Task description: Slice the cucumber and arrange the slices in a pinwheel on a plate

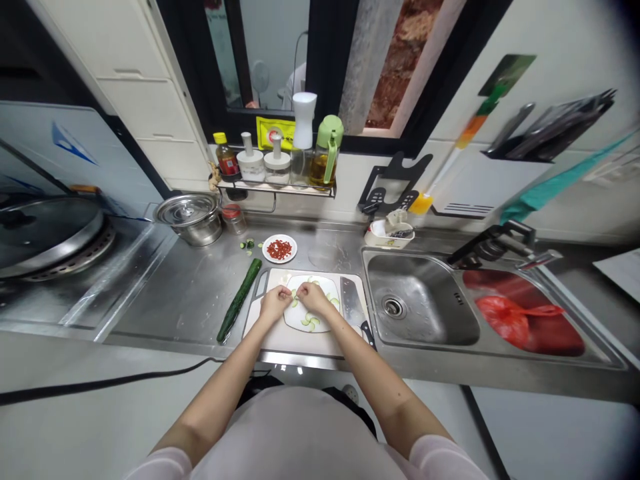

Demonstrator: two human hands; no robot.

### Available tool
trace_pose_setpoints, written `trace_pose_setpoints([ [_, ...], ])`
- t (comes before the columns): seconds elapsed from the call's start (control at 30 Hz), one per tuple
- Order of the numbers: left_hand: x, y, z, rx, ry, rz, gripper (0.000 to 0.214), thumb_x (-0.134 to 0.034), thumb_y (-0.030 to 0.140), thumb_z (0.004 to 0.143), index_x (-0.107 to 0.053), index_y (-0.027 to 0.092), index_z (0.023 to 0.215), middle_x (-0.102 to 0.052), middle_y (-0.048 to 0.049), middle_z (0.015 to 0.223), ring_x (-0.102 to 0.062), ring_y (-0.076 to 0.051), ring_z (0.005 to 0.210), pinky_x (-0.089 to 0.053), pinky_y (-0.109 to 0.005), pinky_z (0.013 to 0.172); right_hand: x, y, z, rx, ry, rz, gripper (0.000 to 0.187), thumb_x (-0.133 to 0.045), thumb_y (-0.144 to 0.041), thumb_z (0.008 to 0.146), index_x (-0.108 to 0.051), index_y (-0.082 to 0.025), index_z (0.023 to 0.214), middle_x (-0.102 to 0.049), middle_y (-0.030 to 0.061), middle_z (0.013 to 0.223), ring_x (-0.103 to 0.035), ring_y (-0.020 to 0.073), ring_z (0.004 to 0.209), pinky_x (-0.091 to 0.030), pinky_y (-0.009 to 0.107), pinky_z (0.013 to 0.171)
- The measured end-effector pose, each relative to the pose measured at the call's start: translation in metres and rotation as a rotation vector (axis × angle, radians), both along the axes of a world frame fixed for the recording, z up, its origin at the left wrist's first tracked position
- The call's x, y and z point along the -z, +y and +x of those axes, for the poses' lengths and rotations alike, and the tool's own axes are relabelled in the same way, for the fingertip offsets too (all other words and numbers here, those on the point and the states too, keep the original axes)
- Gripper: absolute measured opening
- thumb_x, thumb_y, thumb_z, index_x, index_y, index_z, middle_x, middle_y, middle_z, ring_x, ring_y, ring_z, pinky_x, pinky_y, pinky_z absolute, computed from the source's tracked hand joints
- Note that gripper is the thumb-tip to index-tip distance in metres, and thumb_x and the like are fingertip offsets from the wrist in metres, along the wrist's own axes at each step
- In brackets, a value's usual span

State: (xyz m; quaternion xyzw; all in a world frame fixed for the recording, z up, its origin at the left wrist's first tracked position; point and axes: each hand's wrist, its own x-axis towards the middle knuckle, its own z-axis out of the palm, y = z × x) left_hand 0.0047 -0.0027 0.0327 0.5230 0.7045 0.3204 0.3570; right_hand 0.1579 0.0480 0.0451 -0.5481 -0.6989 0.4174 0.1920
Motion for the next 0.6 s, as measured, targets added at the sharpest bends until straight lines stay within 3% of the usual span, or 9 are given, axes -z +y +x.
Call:
trace_pose_setpoints([
  [0.27, -0.0079, 0.0009, 0.0047, 0.033, 0.253, -0.039, 0.012, -0.063, 0.025, 0.074, -0.068, 0.023, 0.085, -0.070, 0.0005, 0.080, -0.062, -0.017, 0.081, -0.036, -0.028, 0.076, 0.0066, -0.0009, -0.0025, -0.028, -0.122, 0.041, 0.014, -0.055, -0.011, 0.080, -0.068, -0.016, 0.079, -0.068, 0.0029, 0.075, -0.056, 0.0120, 0.068, -0.036, 0.021, 0.066],
  [0.6, -0.0055, 0.0020, 0.0088, 0.117, 0.445, -0.032, 0.013, -0.058, 0.024, 0.079, -0.068, 0.023, 0.087, -0.070, -0.0049, 0.088, -0.057, -0.024, 0.097, -0.032, -0.034, 0.084, 0.0064, -0.0009, -0.0085, -0.078, -0.309, 0.076, 0.013, -0.053, -0.016, 0.087, -0.066, -0.017, 0.087, -0.068, 0.0071, 0.085, -0.059, 0.0154, 0.078, -0.033, 0.023, 0.066],
])
